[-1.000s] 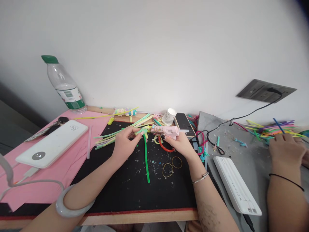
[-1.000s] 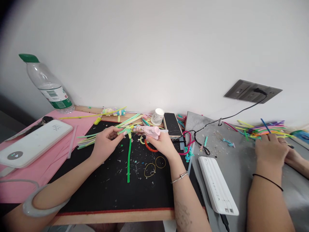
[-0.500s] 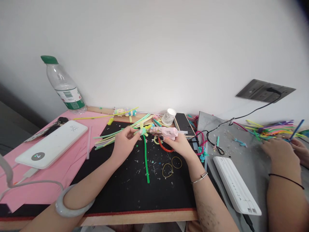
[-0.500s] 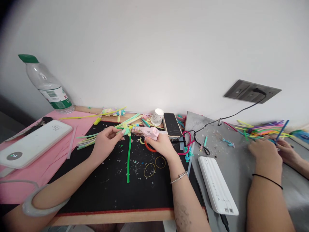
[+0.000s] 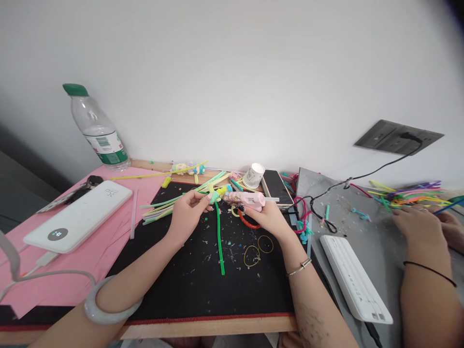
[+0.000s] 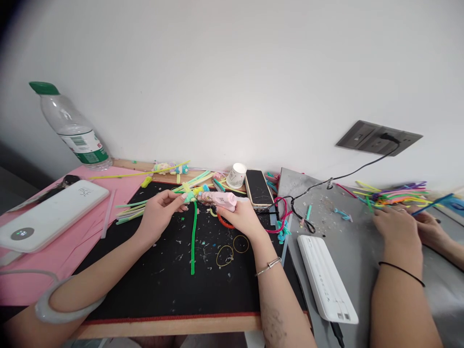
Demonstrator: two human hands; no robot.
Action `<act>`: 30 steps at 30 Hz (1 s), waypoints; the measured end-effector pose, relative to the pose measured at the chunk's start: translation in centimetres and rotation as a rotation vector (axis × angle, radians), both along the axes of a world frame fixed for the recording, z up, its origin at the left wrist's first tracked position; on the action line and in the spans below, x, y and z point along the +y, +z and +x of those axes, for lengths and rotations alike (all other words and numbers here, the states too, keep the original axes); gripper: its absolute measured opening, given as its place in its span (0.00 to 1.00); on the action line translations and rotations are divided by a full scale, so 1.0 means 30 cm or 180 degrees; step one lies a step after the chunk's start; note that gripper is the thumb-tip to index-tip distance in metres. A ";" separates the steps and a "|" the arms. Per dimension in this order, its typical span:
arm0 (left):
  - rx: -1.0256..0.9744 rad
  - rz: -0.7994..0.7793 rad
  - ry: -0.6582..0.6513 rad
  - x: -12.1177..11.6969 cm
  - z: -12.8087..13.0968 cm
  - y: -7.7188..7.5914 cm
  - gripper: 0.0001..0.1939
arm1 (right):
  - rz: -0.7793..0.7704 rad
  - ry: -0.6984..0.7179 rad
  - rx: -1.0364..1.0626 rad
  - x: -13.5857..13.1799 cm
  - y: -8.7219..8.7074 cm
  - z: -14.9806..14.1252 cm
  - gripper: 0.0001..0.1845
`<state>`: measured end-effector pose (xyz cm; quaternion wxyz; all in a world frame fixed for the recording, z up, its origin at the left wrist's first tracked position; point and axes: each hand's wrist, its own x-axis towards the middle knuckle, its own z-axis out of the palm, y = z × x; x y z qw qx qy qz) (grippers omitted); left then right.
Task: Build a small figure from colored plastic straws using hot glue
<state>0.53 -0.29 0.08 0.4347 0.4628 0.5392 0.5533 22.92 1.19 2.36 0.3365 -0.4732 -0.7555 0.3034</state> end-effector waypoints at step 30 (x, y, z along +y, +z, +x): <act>-0.1706 -0.0755 -0.0588 0.001 0.014 -0.005 0.13 | 0.0096 0.0043 0.0174 0.002 -0.003 -0.005 0.18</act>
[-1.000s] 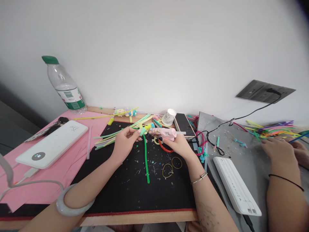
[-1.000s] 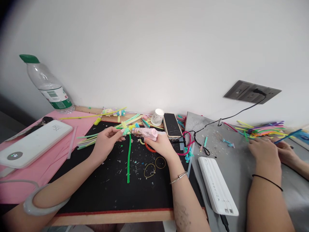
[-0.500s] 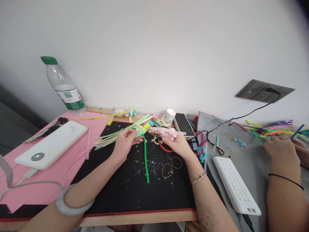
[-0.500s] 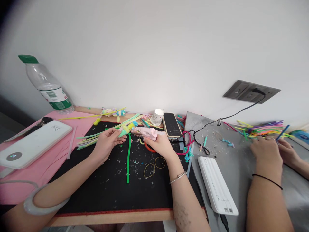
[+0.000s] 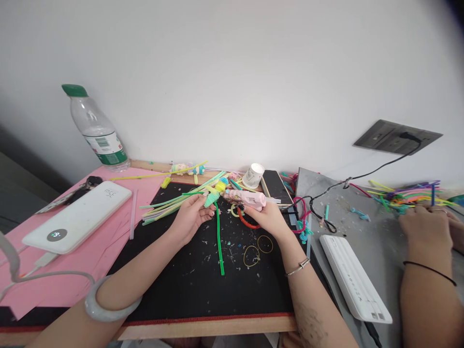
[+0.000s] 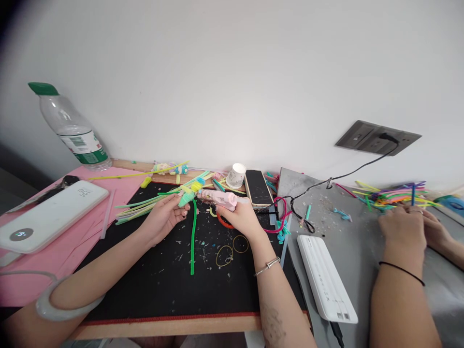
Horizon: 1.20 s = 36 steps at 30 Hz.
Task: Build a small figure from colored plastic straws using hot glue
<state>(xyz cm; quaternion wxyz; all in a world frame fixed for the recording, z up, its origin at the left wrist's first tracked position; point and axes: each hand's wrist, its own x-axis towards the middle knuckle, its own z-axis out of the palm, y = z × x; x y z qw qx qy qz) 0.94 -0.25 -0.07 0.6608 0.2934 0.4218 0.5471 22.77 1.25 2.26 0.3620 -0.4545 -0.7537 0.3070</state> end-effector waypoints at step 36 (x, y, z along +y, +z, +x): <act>-0.1595 -0.0846 -0.1238 -0.005 -0.010 0.011 0.10 | -0.0043 -0.0030 0.0070 -0.022 0.007 -0.027 0.18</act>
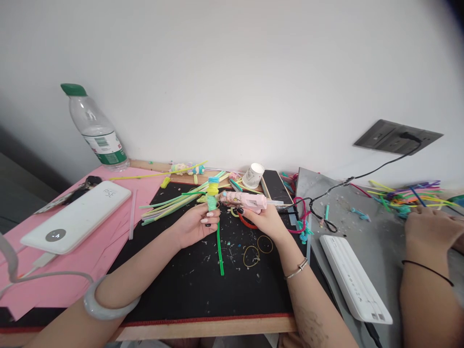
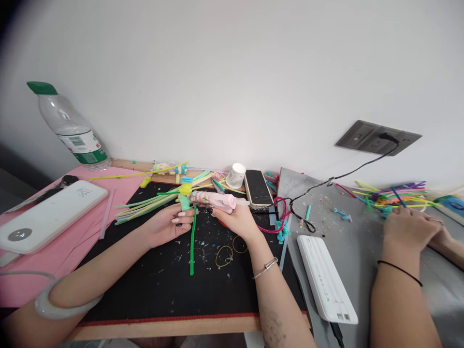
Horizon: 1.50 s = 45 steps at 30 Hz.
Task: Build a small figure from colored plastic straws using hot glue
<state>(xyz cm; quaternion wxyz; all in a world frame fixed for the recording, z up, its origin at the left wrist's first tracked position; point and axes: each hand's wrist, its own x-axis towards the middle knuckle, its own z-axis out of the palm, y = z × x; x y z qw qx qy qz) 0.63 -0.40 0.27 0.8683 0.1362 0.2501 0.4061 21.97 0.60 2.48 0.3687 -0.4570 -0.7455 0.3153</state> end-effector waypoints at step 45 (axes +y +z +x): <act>0.0049 0.0133 -0.0210 0.001 -0.016 0.005 0.11 | 0.0166 -0.0026 0.0099 0.007 0.012 0.027 0.19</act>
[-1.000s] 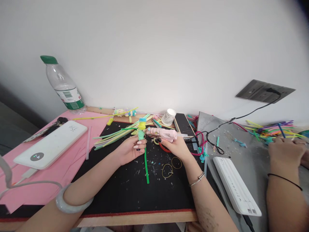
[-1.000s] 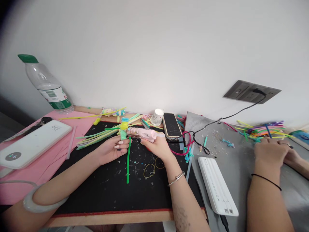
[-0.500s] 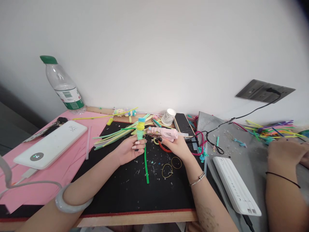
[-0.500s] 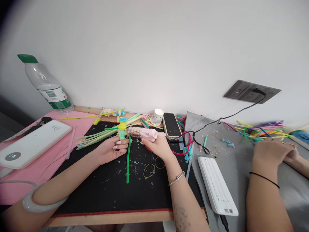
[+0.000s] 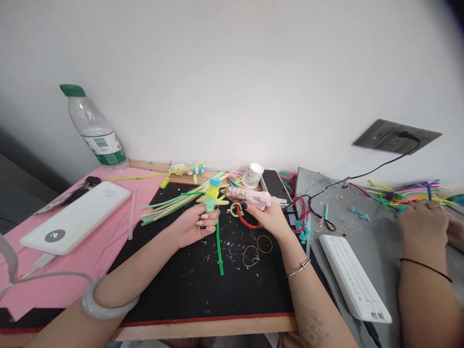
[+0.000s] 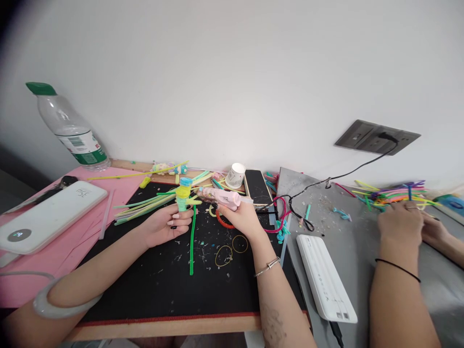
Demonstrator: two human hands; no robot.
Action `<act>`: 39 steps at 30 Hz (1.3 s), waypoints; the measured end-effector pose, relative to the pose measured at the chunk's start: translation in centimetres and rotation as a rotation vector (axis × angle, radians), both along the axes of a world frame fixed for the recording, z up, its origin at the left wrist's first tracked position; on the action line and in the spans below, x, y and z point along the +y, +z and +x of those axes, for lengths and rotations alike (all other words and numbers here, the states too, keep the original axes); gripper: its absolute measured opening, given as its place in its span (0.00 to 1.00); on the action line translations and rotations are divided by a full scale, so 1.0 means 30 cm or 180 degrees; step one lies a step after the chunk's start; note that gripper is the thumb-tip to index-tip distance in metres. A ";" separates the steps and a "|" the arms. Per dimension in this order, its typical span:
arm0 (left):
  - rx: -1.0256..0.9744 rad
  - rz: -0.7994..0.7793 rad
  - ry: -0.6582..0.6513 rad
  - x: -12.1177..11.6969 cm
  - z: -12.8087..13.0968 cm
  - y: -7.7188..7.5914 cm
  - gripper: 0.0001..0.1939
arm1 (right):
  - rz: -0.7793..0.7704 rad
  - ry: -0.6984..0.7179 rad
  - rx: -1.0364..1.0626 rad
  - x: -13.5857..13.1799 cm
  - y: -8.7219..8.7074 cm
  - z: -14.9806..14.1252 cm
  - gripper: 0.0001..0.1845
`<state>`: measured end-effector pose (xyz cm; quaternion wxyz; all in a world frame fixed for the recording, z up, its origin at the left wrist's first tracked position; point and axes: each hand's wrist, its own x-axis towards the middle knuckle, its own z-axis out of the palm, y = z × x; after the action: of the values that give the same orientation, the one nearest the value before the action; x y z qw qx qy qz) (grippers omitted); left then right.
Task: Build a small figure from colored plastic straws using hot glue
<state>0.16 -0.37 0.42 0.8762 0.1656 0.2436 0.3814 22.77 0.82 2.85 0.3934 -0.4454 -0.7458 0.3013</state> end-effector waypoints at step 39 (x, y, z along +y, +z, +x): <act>0.1630 0.1052 0.2045 0.002 0.026 0.001 0.18 | 0.1467 -0.2492 -0.1315 0.070 -0.041 0.085 0.17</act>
<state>0.95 -0.30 0.46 0.5863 0.3085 0.4277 0.6149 25.32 2.92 1.61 0.4092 -0.6437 -0.6322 -0.1361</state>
